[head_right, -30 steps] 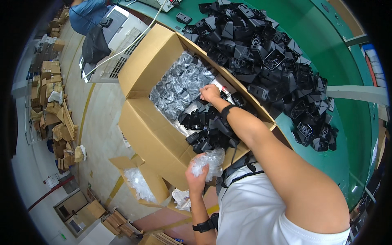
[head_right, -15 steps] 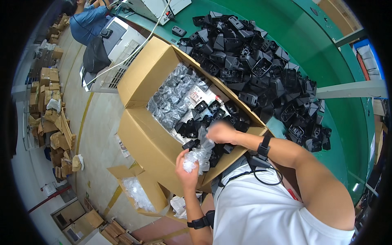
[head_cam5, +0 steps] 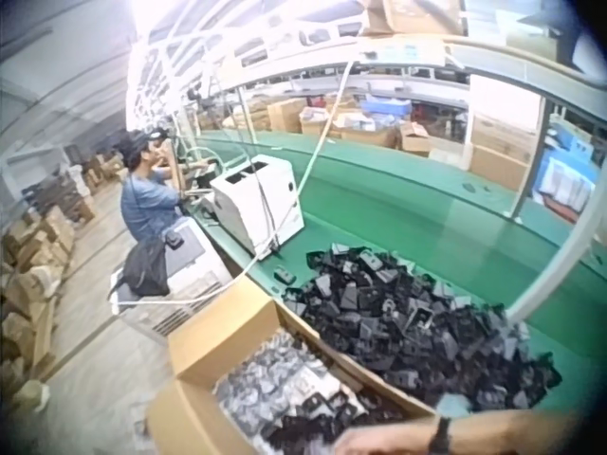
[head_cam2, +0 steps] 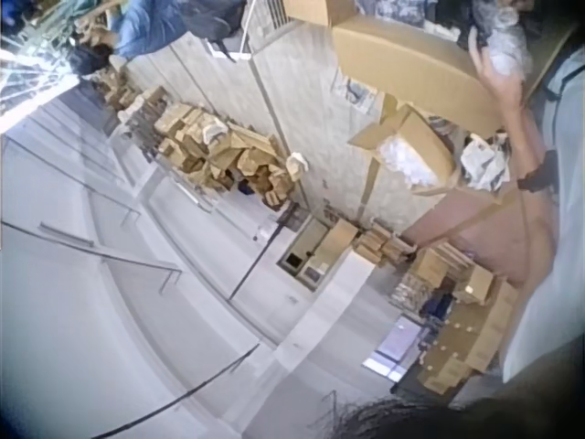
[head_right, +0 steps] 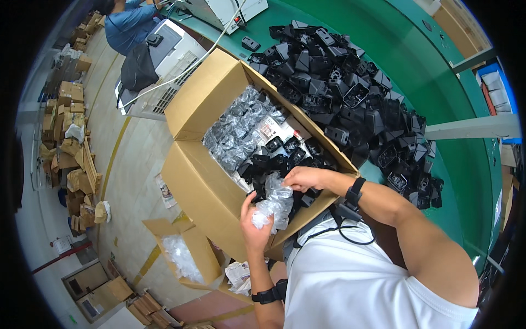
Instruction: The person picks up small black electronic devices from a pile on a green table and places them into a cardboard box lined with bubble wrap. They handle the items one by one, arranging them inside the box.
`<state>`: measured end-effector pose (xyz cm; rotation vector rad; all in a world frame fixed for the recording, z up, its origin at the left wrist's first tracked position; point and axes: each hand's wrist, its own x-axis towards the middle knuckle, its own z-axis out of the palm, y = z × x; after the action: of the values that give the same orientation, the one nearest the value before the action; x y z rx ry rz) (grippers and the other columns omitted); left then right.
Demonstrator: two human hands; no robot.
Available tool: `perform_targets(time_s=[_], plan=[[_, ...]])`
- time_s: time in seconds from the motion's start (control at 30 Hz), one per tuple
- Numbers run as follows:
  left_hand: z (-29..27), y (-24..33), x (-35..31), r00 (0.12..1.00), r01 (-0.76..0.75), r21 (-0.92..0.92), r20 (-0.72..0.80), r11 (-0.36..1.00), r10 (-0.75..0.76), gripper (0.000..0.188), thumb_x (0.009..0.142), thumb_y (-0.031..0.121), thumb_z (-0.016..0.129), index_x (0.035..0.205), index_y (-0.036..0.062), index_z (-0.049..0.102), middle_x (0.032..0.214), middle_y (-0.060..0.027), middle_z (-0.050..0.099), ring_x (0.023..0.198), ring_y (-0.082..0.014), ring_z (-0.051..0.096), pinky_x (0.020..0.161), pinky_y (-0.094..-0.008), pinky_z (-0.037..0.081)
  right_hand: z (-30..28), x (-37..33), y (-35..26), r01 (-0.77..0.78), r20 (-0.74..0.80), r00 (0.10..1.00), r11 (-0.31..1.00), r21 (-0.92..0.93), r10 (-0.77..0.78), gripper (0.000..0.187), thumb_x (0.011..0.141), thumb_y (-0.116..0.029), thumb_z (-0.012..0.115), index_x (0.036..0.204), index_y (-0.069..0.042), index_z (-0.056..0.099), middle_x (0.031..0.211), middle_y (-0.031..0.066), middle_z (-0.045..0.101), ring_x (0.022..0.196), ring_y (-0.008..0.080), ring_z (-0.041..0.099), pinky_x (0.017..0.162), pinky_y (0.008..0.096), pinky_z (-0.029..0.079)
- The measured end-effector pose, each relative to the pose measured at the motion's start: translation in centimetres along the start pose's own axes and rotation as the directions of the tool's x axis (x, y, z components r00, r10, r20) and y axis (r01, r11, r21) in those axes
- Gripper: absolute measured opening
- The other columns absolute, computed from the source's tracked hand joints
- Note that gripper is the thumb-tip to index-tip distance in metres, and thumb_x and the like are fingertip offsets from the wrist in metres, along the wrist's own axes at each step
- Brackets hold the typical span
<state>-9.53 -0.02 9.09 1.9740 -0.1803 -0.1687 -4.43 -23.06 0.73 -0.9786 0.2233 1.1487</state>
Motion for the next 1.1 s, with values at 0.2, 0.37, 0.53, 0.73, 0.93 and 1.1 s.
perform_targets(time_s=[0.2,0.37,0.53,0.73,0.93,1.1], plan=[[-0.1,1.7,0.1,0.997,0.034,-0.112,0.066,0.993,-0.027,0.021,0.067,0.009,0.068,0.084,-0.0027,0.063,0.138,-0.0233,0.045,0.106,-0.0316,0.058,0.088,-0.0391,0.047,2.6,-2.0,-2.6,0.015,0.059,0.998,0.917,-0.398,0.01,0.027,0.088,-0.023,0.056,0.066,-0.008,0.06,0.054,-0.0045,0.044,0.049,0.007,0.038,0.047,0.0267,0.03],[0.5,1.3,1.3,0.951,-0.235,-0.072,0.19,0.969,0.244,0.022,0.067,0.01,0.07,0.085,-0.0005,0.063,0.125,-0.0229,0.056,0.102,-0.0271,0.06,0.086,-0.0365,0.048,4.5,-1.8,-3.8,0.21,0.387,0.921,0.901,-0.379,-0.051,0.024,0.089,-0.019,0.055,0.069,-0.005,0.059,0.057,-0.0045,0.045,0.052,0.005,0.04,0.049,0.0243,0.032],[1.3,-0.7,-0.4,0.974,0.226,-0.349,0.111,0.91,-0.199,0.017,0.07,0.003,0.071,0.085,0.003,0.062,0.076,0.0005,0.06,0.067,-0.0096,0.056,0.064,-0.0255,0.046,4.4,-1.5,-5.2,0.145,0.278,0.96,0.823,-0.549,0.016,0.023,0.089,-0.017,0.054,0.076,-0.003,0.064,0.063,0.0021,0.061,0.055,0.0086,0.056,0.051,0.0233,0.043],[0.5,-3.0,-3.9,0.93,0.365,-0.313,0.088,0.877,-0.356,0.027,0.072,0.006,0.07,0.096,0.0024,0.057,0.081,-0.0017,0.058,0.073,-0.0114,0.056,0.069,-0.0271,0.047,-8.0,9.1,-4.9,0.016,-0.684,0.692,0.952,-0.307,-0.232,0.026,0.082,-0.022,0.063,0.085,0.003,0.068,0.074,0.0115,0.069,0.056,0.0182,0.064,0.054,0.031,0.05],[0.5,1.4,-3.7,0.957,0.291,-0.282,0.087,0.914,-0.277,0.041,0.075,0.006,0.066,0.114,0.0012,0.054,0.098,-0.0061,0.061,0.085,-0.0129,0.056,0.08,-0.0283,0.047,-13.8,16.4,-4.2,-0.329,-0.906,0.289,0.857,-0.397,-0.309,0.057,0.079,-0.044,0.069,0.101,0.008,0.065,0.098,0.0238,0.067,0.091,0.0334,0.067,0.078,0.0391,0.052],[-0.7,-1.6,-7.7,0.701,0.695,-0.304,0.49,0.652,-0.518,0.043,0.074,0.003,0.069,0.115,-0.0002,0.057,0.105,-0.0042,0.061,0.093,-0.0114,0.057,0.083,-0.025,0.046,-14.6,16.7,-3.5,-0.294,-0.89,0.343,0.865,-0.406,-0.301,0.038,0.08,-0.037,0.07,0.083,0.001,0.066,0.085,0.0169,0.069,0.077,0.028,0.067,0.07,0.0365,0.051]])
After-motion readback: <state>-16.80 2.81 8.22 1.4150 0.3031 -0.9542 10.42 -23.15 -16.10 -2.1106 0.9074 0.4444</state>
